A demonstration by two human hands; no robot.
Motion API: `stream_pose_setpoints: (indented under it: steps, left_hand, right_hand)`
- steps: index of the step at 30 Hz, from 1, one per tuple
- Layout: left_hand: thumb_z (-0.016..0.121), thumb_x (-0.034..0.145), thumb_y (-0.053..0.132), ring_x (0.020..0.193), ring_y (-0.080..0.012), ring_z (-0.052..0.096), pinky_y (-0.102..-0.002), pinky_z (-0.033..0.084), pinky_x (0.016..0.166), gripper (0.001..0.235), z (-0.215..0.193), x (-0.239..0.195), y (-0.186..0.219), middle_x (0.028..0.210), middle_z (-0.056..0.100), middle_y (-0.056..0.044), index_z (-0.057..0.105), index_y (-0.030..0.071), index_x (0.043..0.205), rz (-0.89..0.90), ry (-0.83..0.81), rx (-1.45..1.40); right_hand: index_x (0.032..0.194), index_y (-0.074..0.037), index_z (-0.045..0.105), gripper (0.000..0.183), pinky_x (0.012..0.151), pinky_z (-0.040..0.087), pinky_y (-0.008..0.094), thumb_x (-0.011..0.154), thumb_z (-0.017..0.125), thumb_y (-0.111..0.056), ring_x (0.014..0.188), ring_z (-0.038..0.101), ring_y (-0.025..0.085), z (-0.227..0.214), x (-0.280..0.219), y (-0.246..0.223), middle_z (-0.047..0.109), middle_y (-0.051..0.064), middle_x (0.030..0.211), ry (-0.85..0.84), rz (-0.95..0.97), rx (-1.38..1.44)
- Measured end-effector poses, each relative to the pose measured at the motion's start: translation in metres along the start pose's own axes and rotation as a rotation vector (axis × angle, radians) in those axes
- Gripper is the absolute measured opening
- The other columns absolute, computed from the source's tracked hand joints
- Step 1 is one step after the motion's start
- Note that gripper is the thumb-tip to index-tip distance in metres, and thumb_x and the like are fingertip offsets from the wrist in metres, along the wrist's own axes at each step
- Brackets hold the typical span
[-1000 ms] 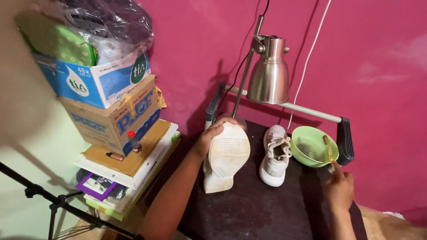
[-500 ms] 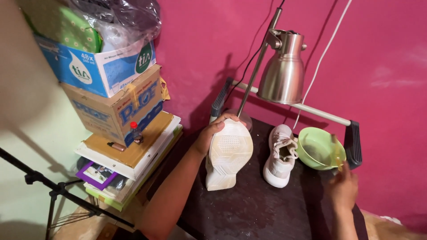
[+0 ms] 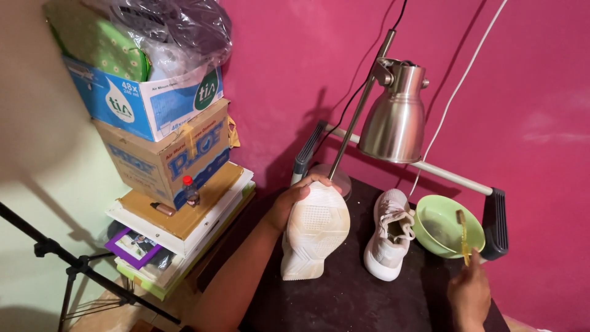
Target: The person scrubs a pair of white sneakers with a yellow toothbrush, focusing on the soles and uppers. They repeatedly dip the brush into a green bowl of water to wet it before scrubbing different sections of the shoes.
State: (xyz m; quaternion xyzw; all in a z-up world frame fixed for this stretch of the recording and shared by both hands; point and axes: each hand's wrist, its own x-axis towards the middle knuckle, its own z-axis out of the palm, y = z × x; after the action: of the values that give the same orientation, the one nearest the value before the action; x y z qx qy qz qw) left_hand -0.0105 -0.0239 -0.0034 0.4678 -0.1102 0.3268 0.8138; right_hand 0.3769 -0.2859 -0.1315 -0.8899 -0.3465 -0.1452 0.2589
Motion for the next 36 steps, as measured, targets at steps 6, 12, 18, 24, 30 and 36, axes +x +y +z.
stream_pose_setpoints:
  steps: [6,12,18,24,30,36]
  left_hand:
    - [0.068,0.091,0.044,0.115,-0.0362,0.061,-0.048,0.048,0.1,0.048,-0.007,0.009,0.004,0.127,0.061,-0.024,0.059,0.006,0.12,0.046,0.065,0.027]
    - [0.064,0.096,0.039,0.119,-0.0379,0.06,-0.05,0.047,0.104,0.043,-0.012,0.011,0.002,0.128,0.061,-0.027,0.06,0.004,0.121,0.073,0.049,0.016]
    - [0.063,0.098,0.04,0.12,-0.036,0.059,-0.048,0.046,0.105,0.044,-0.014,0.015,0.0,0.13,0.061,-0.026,0.059,0.005,0.124,0.053,0.032,0.034]
    - [0.062,0.098,0.039,0.122,-0.0358,0.059,-0.049,0.044,0.108,0.042,-0.016,0.014,0.002,0.13,0.062,-0.025,0.06,0.005,0.124,0.084,0.03,0.053]
    - [0.063,0.098,0.04,0.121,-0.037,0.06,-0.049,0.046,0.107,0.045,-0.019,0.011,0.002,0.131,0.061,-0.027,0.059,0.005,0.126,0.096,0.032,0.029]
    - [0.068,0.092,0.044,0.118,-0.0371,0.064,-0.05,0.051,0.101,0.054,-0.018,0.018,0.002,0.129,0.064,-0.023,0.056,0.005,0.128,0.029,0.093,0.009]
  right_hand:
    - [0.159,-0.024,0.05,0.062,0.074,0.047,0.071,0.099,0.045,-0.01,0.097,0.063,0.058,-0.001,-0.002,0.002,0.064,0.03,0.112,-0.045,0.033,0.02]
    - [0.16,-0.025,0.053,0.068,0.067,0.049,0.066,0.094,0.051,-0.008,0.089,0.065,0.052,0.008,-0.002,0.014,0.066,0.025,0.102,0.008,-0.034,-0.079]
    - [0.164,-0.007,0.043,0.078,0.085,0.048,0.062,0.087,0.052,0.004,0.109,0.061,0.052,0.007,-0.002,0.012,0.066,0.032,0.127,0.099,-0.085,0.074]
    - [0.168,-0.008,0.044,0.087,0.084,0.05,0.06,0.082,0.053,0.006,0.1,0.064,0.049,0.013,-0.005,0.021,0.071,0.024,0.113,0.102,-0.102,0.079]
    - [0.162,-0.026,0.048,0.071,0.08,0.049,0.064,0.094,0.048,-0.007,0.103,0.064,0.051,-0.008,-0.006,-0.011,0.069,0.024,0.118,-0.145,0.063,-0.01]
    - [0.156,0.0,0.047,0.049,0.109,0.038,0.036,0.107,0.043,-0.001,0.136,0.052,0.027,-0.004,-0.007,-0.01,0.054,0.021,0.15,0.049,-0.044,0.635]
